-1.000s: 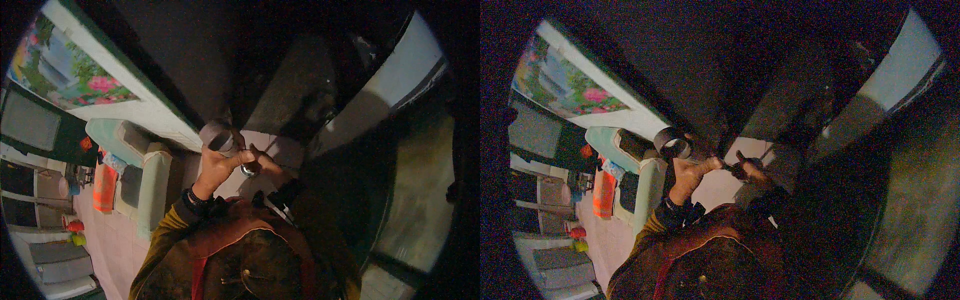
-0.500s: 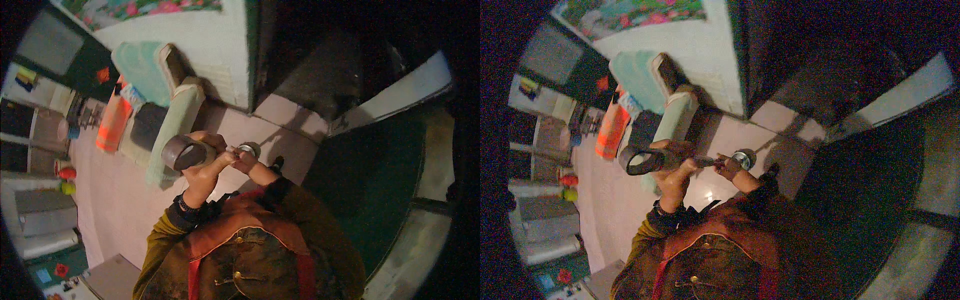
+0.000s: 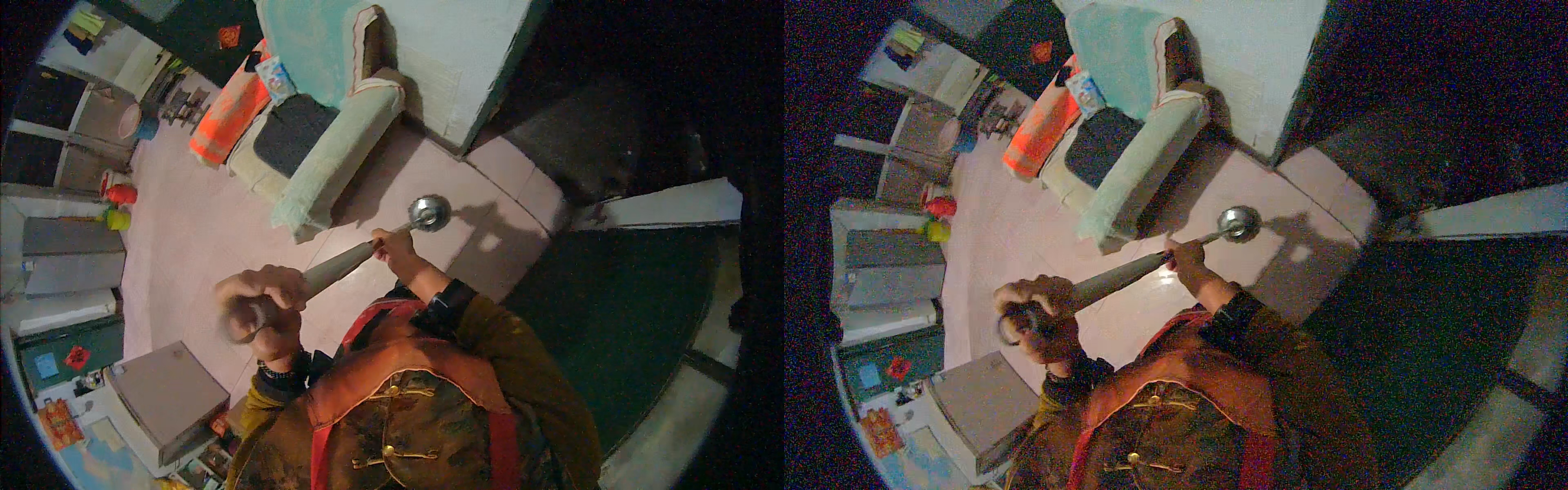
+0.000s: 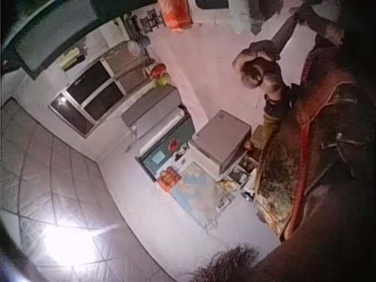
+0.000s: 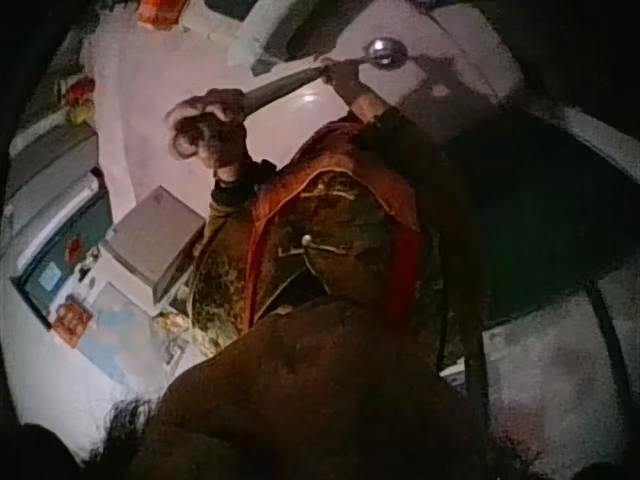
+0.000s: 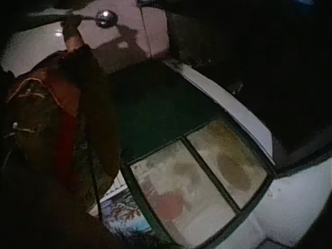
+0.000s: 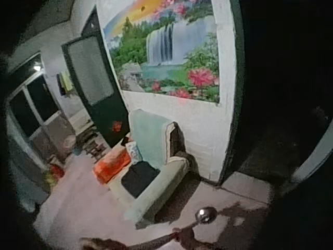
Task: The person mops a tiled floor using a spin mop, moving around furniture and appliances. They briefly pick up a red plastic jug, walk to another area, and return to continue mopping.
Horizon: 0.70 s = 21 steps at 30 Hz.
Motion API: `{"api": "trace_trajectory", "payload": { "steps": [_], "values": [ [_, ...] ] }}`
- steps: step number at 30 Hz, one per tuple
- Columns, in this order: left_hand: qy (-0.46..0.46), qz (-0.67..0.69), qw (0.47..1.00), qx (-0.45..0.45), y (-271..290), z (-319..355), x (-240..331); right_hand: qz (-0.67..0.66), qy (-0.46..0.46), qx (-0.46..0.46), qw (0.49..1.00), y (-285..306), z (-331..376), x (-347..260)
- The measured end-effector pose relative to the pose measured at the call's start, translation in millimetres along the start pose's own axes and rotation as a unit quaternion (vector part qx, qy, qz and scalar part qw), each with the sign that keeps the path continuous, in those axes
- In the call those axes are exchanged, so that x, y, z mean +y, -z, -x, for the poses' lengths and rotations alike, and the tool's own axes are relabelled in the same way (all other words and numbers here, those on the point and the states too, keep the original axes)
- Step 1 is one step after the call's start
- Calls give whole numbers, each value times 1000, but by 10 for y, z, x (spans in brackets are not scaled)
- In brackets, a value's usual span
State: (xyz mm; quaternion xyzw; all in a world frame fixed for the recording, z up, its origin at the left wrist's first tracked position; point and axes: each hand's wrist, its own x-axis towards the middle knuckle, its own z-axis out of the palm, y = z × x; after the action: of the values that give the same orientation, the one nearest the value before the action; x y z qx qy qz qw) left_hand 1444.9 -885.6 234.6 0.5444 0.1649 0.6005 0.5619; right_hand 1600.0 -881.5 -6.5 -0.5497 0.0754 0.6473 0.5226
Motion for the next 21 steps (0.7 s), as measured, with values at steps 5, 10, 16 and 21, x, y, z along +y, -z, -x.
{"api": "trace_trajectory", "payload": {
  "steps": [5, 10, 16, 21],
  "values": [
    [96, -61, 993, -25, 84, 172, 167, -70, -19, -25, 997, 12, -95, 298],
    [388, -355, 847, 76, 254, 332, 859, 98, -6, -28, 995, -136, -232, 592],
    [607, -384, 694, 45, 226, 583, 967, 402, 0, -56, 914, -267, -359, 813],
    [650, -331, 679, 79, 364, 852, 561, 399, 60, -61, 913, -125, -697, 929]
  ]
}}
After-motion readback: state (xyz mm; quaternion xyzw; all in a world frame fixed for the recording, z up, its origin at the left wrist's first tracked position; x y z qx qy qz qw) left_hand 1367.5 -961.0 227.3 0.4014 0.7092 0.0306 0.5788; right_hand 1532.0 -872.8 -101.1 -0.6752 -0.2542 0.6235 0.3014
